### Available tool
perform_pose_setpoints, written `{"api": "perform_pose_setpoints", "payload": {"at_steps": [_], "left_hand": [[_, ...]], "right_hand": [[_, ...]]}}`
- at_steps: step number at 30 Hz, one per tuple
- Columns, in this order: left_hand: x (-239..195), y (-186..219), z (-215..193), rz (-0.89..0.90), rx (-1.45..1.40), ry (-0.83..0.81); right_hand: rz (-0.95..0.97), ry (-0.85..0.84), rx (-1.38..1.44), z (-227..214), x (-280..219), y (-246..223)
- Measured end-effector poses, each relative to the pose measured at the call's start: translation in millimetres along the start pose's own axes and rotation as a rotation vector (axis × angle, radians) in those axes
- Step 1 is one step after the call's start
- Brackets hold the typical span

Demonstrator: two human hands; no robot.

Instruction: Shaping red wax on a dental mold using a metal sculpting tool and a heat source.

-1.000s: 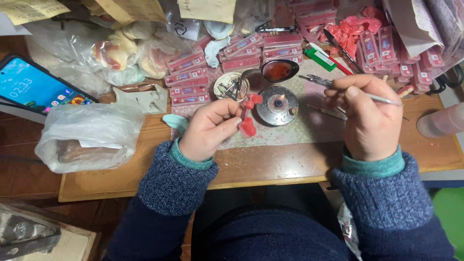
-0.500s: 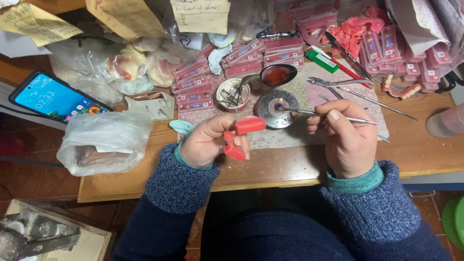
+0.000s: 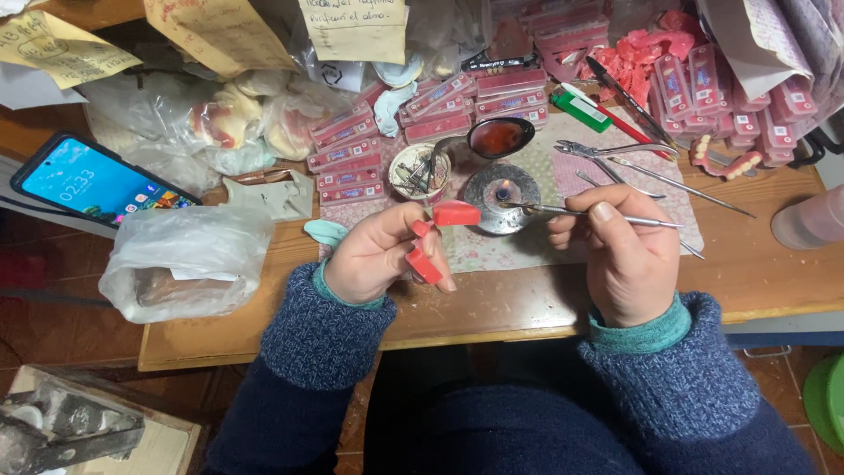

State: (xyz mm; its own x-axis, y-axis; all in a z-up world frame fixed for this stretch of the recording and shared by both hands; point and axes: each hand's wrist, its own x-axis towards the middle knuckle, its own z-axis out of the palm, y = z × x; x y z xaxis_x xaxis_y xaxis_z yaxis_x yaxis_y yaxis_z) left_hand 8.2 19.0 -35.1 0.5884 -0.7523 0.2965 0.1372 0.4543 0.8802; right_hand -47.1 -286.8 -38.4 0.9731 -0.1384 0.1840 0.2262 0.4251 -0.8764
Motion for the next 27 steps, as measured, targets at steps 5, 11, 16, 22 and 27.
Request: {"api": "perform_pose_setpoints", "payload": {"at_steps": [5,11,16,22,27], "left_hand": [[2.2,4.7,4.5,-0.037,-0.065,0.015],[2.2,6.1,5.0,-0.062,-0.051,0.019],[4.4,13.8,9.8,-0.087,0.003,-0.003],[10.8,14.6,15.5,-0.298,0.17,0.082],[13.4,12.5,13.4,-0.208,0.424,0.018]], "right_hand": [[0.014,0.014,-0.005,0.3,-0.7,-0.2],[0.01,0.003,-0.003,-1.8,-1.0,1.4],[0.01,0.0,0.002,-1.2,-3.3,0.8],[-0.098,-0.065,0.038,-4.3,-12.7,4.2],[-0.32,-0.317,-0.192,-8.3,-19.1,1.7]]}}
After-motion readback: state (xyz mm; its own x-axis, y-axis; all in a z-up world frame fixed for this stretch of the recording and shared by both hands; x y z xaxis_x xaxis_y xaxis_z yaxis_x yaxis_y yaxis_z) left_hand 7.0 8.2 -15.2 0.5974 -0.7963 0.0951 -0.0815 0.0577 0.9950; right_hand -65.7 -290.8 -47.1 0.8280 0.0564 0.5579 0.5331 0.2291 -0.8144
